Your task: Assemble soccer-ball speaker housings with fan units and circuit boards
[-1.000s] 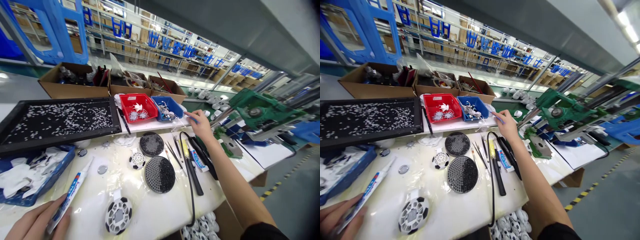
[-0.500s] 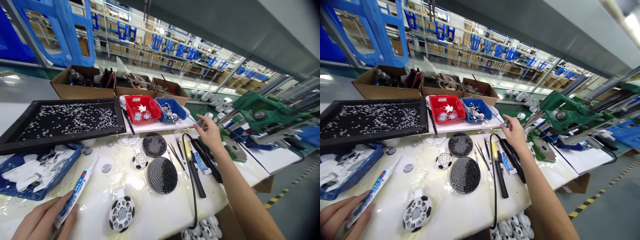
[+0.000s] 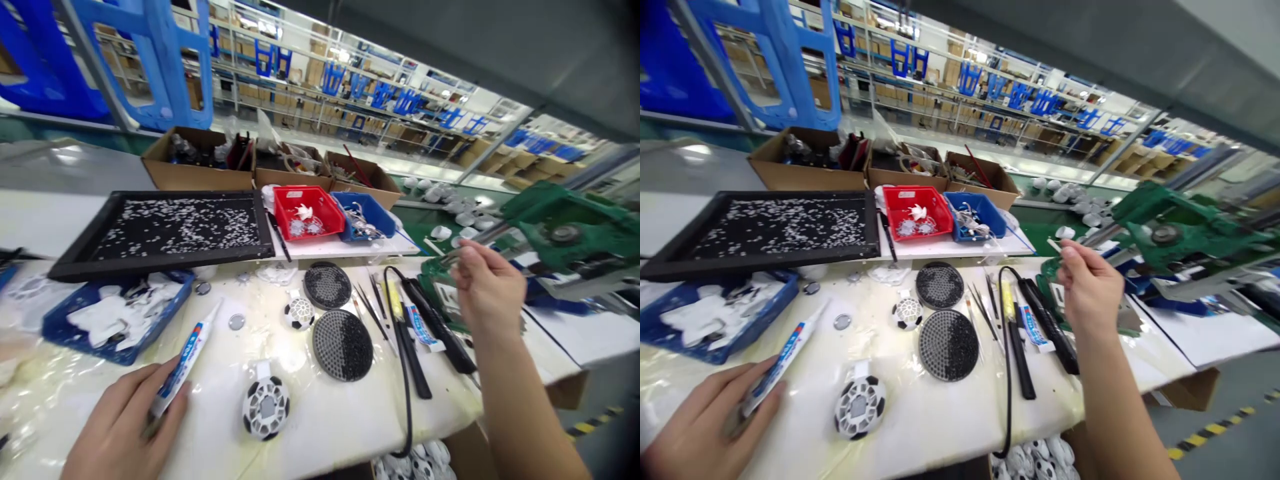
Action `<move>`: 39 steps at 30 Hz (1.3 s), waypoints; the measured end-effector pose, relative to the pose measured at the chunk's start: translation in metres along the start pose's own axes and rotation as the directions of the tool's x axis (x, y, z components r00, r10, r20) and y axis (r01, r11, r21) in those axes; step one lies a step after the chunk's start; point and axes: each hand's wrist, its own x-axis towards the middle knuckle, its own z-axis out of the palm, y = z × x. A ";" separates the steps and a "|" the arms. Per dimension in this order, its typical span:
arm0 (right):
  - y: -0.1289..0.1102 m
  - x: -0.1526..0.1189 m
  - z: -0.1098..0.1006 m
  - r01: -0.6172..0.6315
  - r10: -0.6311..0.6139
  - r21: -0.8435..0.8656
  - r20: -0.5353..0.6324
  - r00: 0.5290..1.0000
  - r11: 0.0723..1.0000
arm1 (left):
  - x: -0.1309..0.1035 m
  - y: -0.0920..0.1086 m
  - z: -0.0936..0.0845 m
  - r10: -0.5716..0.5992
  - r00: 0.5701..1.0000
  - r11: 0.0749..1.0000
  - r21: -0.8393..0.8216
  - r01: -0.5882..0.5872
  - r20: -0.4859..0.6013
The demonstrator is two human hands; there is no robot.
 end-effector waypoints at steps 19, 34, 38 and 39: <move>-0.061 -0.092 0.198 0.636 0.093 -0.429 0.867 0.490 0.641 | 0.014 0.041 -0.018 0.007 0.999 1.000 0.006 -0.007 -0.033; -0.147 -0.102 0.114 0.409 -0.196 -0.153 0.696 0.691 0.899 | 0.020 0.086 -0.060 0.166 0.883 0.897 -0.305 -0.320 -0.438; -0.172 -0.133 0.097 0.069 -0.178 0.179 0.717 0.674 0.981 | 0.042 0.135 -0.060 0.115 0.961 0.734 -0.630 -0.252 -0.251; -0.175 -0.139 0.096 0.011 -0.179 0.229 0.729 0.660 0.973 | 0.049 0.146 -0.057 0.103 0.977 0.686 -0.698 -0.204 -0.184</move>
